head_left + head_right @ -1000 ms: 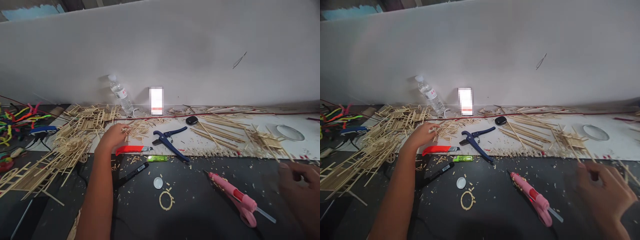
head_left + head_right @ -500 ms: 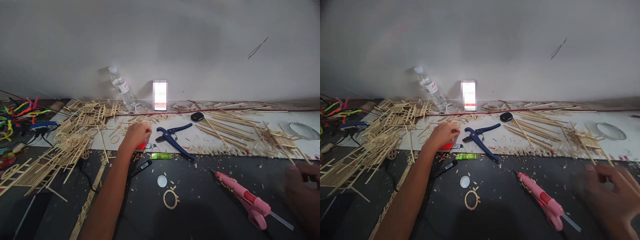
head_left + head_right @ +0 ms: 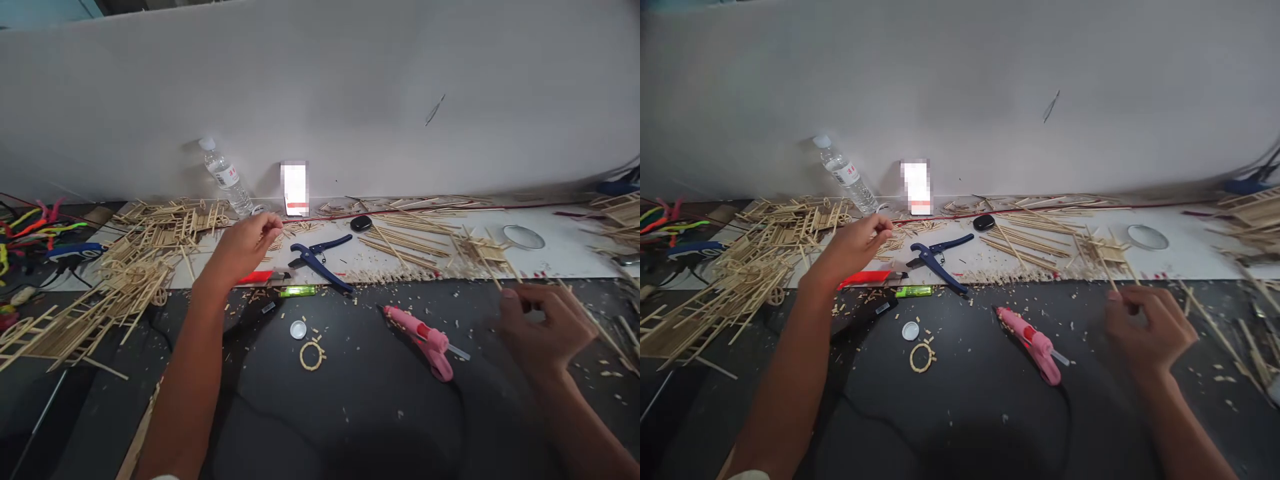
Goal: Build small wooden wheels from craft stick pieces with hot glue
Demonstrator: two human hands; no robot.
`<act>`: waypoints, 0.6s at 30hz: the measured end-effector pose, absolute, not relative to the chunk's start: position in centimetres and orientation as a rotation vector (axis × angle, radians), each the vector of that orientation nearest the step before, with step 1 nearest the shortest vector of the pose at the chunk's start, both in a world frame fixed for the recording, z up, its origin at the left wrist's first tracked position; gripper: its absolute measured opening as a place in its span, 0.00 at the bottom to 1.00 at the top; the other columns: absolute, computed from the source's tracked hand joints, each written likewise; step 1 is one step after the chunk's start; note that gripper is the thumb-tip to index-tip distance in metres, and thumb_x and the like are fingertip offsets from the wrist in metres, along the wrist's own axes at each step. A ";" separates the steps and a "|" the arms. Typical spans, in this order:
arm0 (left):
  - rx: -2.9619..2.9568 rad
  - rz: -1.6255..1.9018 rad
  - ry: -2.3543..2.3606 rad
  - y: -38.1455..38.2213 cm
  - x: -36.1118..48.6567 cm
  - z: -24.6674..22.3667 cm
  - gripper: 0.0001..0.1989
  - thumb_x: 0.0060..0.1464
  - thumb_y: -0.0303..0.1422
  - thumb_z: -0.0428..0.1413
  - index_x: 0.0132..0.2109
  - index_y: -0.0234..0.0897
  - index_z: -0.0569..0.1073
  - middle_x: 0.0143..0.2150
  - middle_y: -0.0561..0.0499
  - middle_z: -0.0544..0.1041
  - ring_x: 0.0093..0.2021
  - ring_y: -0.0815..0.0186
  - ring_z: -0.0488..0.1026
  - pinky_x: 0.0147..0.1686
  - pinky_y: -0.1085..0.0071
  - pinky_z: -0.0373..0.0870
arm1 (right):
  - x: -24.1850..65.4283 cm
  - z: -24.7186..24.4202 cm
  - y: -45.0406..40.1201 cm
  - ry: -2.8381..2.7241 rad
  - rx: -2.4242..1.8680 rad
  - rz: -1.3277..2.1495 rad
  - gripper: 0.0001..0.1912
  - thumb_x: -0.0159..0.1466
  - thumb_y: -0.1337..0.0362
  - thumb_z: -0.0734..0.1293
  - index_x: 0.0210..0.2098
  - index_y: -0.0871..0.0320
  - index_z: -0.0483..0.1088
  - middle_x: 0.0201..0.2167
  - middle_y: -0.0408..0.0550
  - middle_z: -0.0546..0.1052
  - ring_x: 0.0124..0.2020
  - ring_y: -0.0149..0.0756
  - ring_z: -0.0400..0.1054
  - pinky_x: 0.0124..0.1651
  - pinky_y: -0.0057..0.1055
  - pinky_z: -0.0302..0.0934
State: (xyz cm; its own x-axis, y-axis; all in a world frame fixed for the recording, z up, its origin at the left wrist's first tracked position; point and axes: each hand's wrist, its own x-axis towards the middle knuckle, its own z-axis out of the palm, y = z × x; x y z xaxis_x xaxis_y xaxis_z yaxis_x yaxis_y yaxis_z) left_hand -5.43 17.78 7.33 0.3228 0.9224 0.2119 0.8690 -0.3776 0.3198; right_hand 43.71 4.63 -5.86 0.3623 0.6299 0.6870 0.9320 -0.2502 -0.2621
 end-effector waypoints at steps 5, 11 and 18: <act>2.416 0.568 1.392 9.9 -3.2 10.0 0.14 0.71 0.36 0.47 0.49 0.41 0.78 0.47 0.51 0.81 0.45 0.65 0.77 0.45 0.69 0.73 | 41.8 -3.9 3.7 -1.393 -1.897 -0.556 0.11 0.71 0.57 0.66 0.42 0.60 0.73 0.37 0.45 0.77 0.35 0.32 0.73 0.39 0.33 0.72; 2.341 0.427 1.282 2.0 -3.0 3.7 0.09 0.67 0.35 0.56 0.46 0.35 0.77 0.45 0.47 0.80 0.43 0.63 0.78 0.46 0.60 0.77 | 40.5 -2.5 3.1 -1.464 -1.728 -0.569 0.12 0.71 0.57 0.66 0.41 0.60 0.73 0.36 0.45 0.77 0.34 0.31 0.72 0.39 0.33 0.71; 2.399 0.429 1.322 -1.8 -3.0 -1.1 0.11 0.67 0.36 0.57 0.52 0.35 0.75 0.52 0.45 0.78 0.49 0.60 0.77 0.50 0.57 0.77 | 41.5 -2.0 3.6 -1.403 -1.531 -0.624 0.14 0.70 0.54 0.67 0.40 0.60 0.72 0.35 0.44 0.75 0.35 0.33 0.71 0.41 0.36 0.69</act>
